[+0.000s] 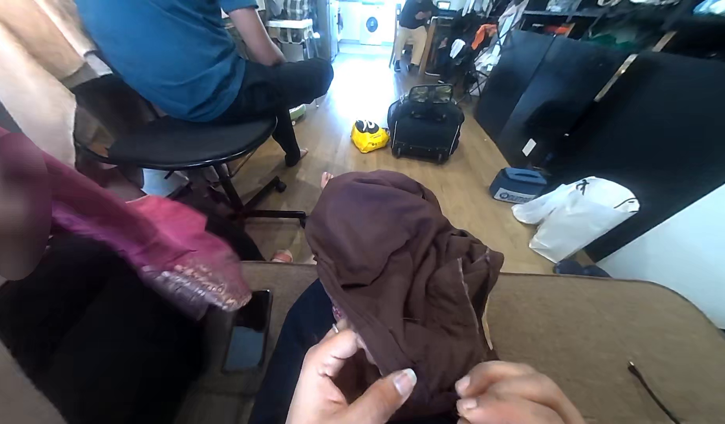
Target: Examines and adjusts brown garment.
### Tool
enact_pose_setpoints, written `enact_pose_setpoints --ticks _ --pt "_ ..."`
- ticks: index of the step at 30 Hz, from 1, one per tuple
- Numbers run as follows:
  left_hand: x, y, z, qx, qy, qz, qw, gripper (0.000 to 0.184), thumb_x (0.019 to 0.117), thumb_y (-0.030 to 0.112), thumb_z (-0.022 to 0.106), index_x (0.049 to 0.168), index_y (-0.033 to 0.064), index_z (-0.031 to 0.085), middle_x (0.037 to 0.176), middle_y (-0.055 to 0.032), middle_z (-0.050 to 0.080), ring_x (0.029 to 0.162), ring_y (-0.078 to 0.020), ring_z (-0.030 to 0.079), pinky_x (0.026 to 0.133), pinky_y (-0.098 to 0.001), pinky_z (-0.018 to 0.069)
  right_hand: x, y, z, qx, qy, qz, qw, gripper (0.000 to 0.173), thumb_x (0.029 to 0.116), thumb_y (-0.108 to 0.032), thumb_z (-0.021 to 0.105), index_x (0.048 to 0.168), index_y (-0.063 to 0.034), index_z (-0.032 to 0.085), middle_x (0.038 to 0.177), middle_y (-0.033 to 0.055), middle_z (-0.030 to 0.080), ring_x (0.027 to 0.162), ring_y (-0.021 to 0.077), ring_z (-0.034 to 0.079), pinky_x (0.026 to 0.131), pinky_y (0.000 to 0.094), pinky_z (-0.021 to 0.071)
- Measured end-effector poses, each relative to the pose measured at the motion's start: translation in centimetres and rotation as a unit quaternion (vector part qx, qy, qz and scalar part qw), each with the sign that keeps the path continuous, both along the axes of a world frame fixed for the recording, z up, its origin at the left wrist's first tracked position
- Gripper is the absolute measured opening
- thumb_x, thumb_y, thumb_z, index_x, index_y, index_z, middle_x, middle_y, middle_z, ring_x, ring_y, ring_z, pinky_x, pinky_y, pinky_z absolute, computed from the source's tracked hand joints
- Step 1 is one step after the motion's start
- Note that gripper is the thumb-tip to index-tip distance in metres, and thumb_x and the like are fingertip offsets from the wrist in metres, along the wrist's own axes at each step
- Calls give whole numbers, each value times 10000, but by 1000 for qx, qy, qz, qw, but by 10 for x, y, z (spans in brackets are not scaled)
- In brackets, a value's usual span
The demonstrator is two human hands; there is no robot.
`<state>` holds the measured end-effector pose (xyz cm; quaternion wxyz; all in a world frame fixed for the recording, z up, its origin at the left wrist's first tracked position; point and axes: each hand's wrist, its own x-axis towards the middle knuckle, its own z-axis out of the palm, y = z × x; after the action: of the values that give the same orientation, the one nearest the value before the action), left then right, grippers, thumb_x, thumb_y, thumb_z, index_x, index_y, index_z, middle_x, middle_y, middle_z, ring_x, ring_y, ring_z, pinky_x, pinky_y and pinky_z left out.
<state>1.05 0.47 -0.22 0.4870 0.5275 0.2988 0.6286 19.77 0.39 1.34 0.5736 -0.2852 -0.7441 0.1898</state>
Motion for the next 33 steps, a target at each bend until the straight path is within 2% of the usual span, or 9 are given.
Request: enact_pose_setpoints --ticks 4,9,13,20,33 --pt "2 -3 7 -9 -10 2 1000 270 935 -16 654 1174 109 653 1068 98 745 943 -12 702 844 -244 600 -4 -2 -4 -52 2 15 999 105 1007 -138 635 1010 -40 672 935 41 601 890 14 594 786 118 496" --pt "1 -3 9 -24 -36 11 999 298 918 -57 641 1172 99 638 1062 79 754 947 -31 714 858 -259 604 -7 -4 -8 -82 -4 28 996 120 997 -120 642 1026 -10 680 903 68 610 820 22 599 716 114 506" --pt "-1 -4 10 -39 -74 -28 996 335 890 -100 655 1165 90 647 1075 41 759 954 -63 725 863 -278 612 -7 -3 -9 -98 -4 28 995 114 987 -105 650 1024 -3 685 878 69 620 799 27 602 700 125 510" --pt "-2 -3 8 -37 -87 -42 995 369 845 -133 672 1142 85 671 1072 27 762 953 -69 729 859 -275 614 -8 -3 -10 -103 -9 21 994 110 978 -97 653 1014 -4 698 843 69 614 750 22 587 638 116 482" --pt "-2 -3 8 -23 -82 -47 995 399 826 -153 672 1144 89 672 1083 26 761 956 -65 729 849 -271 617 -7 -3 -7 -102 -17 17 994 100 960 -75 672 994 10 713 828 81 608 739 22 584 637 101 478"
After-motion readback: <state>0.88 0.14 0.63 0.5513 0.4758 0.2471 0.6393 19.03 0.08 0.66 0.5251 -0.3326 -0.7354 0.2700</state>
